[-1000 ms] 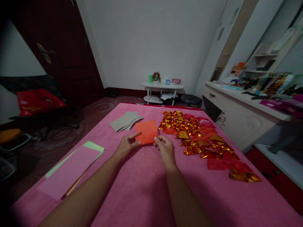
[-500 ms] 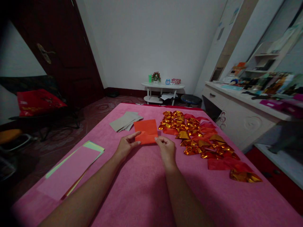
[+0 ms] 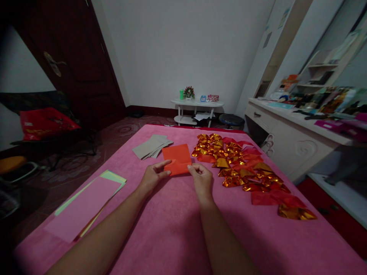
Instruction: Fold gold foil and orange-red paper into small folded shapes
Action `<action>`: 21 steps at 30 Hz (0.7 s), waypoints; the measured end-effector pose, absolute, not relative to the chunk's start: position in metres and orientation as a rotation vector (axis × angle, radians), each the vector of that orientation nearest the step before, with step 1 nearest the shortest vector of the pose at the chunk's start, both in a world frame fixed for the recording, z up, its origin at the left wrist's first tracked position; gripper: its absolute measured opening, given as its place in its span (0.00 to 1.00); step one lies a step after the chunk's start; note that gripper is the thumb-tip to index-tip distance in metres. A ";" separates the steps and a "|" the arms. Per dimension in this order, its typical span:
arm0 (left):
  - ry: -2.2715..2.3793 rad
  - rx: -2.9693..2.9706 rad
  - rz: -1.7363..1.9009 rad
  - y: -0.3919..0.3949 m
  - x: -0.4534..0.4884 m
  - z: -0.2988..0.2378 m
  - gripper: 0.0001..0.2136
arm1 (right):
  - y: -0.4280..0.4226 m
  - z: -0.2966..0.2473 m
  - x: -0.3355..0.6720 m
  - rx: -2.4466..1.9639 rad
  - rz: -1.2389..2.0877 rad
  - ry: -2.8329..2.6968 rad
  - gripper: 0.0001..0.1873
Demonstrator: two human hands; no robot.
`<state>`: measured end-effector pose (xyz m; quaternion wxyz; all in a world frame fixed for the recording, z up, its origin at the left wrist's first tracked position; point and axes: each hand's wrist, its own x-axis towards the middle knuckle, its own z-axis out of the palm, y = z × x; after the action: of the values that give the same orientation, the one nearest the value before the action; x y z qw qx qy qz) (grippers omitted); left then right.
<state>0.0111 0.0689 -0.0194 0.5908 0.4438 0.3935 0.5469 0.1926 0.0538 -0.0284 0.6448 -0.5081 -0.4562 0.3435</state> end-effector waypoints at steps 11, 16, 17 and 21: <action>1.070 1.094 1.261 0.070 0.009 -0.023 0.22 | 0.055 -0.033 0.195 -1.144 0.741 -1.038 0.11; 1.076 1.070 1.267 0.072 0.009 -0.026 0.19 | 0.055 -0.033 0.195 -1.149 0.758 -1.027 0.11; 1.081 1.074 1.261 0.072 0.009 -0.026 0.20 | 0.055 -0.033 0.195 -1.144 0.763 -1.026 0.10; 1.082 1.077 1.229 0.071 0.010 -0.024 0.19 | 0.054 -0.032 0.195 -1.104 0.758 -1.017 0.09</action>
<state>0.0099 0.0706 -0.0241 0.5572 0.4562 0.4583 0.5208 0.1950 0.0544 -0.0317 0.6668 -0.4891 -0.4508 0.3361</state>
